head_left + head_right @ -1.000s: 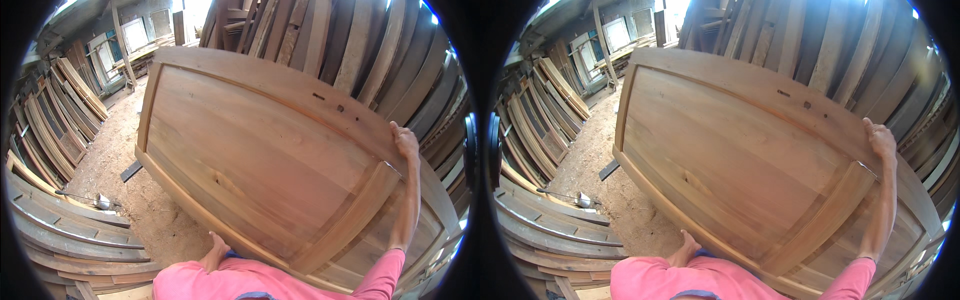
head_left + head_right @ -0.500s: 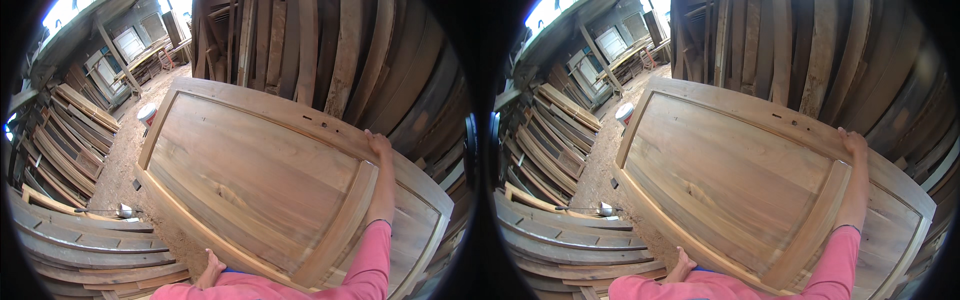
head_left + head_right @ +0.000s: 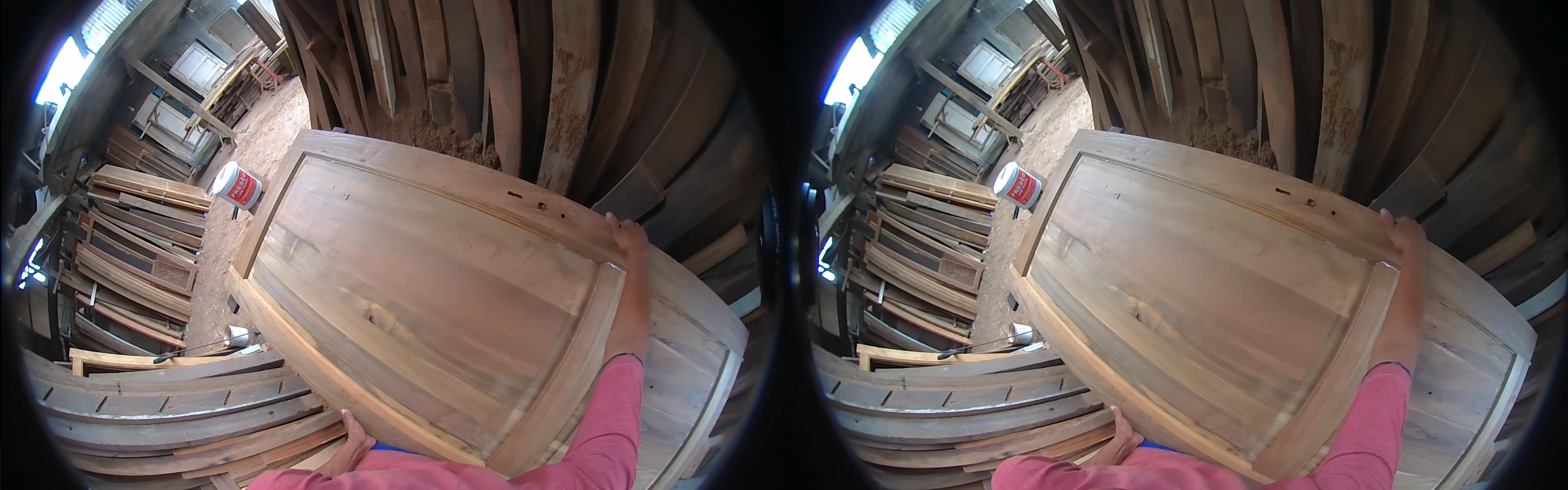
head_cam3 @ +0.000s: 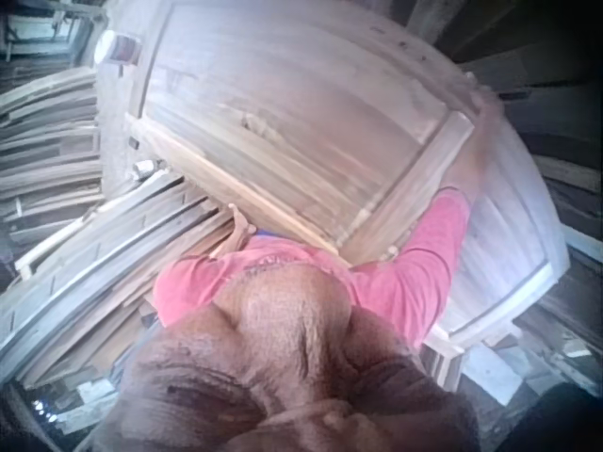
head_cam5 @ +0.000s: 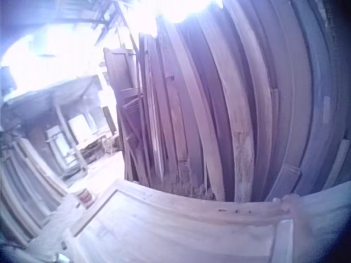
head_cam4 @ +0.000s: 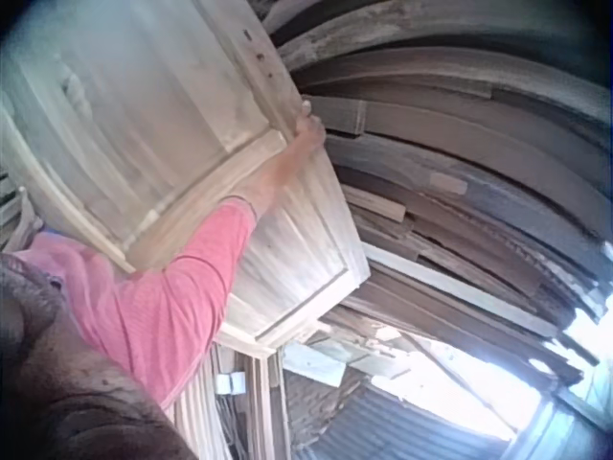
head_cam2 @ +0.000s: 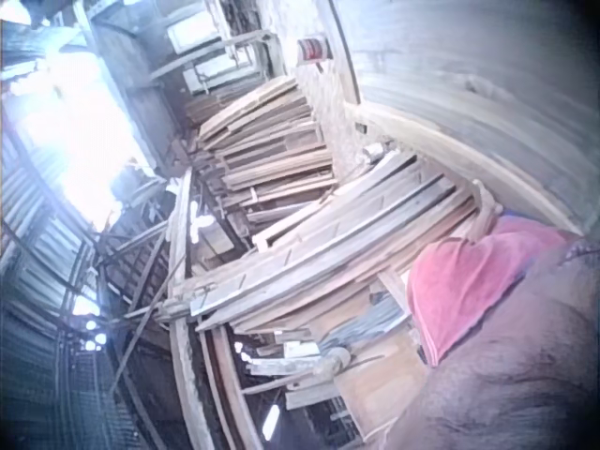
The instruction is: The person assembles a wooden door by applying glue, hammering the joints, flipping the door over, and removing a nail using pliers.
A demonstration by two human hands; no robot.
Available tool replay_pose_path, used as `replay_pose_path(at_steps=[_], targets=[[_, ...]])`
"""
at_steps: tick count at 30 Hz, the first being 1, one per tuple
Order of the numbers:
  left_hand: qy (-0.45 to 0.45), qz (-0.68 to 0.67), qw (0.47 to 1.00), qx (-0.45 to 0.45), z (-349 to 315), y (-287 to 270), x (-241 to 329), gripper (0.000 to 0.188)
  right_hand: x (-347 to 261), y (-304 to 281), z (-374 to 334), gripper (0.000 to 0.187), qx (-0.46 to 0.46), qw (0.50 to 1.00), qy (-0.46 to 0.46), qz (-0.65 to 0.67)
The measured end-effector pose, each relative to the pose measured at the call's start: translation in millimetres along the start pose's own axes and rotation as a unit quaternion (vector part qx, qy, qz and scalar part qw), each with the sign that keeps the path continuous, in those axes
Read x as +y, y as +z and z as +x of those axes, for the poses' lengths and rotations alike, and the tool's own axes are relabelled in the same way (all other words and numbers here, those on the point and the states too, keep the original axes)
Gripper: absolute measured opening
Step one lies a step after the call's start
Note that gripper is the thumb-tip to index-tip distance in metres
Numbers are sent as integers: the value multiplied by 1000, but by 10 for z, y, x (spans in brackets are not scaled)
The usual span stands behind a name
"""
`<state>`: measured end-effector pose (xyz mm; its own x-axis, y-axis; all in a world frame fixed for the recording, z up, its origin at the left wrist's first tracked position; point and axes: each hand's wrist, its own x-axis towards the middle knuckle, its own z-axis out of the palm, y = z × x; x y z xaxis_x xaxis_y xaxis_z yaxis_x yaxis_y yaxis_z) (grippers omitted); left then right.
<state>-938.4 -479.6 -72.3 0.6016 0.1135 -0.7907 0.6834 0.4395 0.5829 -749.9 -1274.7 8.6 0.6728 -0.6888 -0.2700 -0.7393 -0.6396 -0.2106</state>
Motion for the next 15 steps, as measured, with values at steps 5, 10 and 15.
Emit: replay_pose_path(at_steps=[5, 10, 15], targets=[[-13, 9, 1000, 0, -13, 160, 61, 93, 246, 467, 506, 82, -10, 999, -7, -36], [2, 40, 998, 48, -89, 237, 50, 93, -10, 518, 318, 74, -37, 999, -16, -36], [13, 62, 994, 94, 346, -90, 64, 88, 87, 943, -727, 50, 260, 955, -59, -131]])
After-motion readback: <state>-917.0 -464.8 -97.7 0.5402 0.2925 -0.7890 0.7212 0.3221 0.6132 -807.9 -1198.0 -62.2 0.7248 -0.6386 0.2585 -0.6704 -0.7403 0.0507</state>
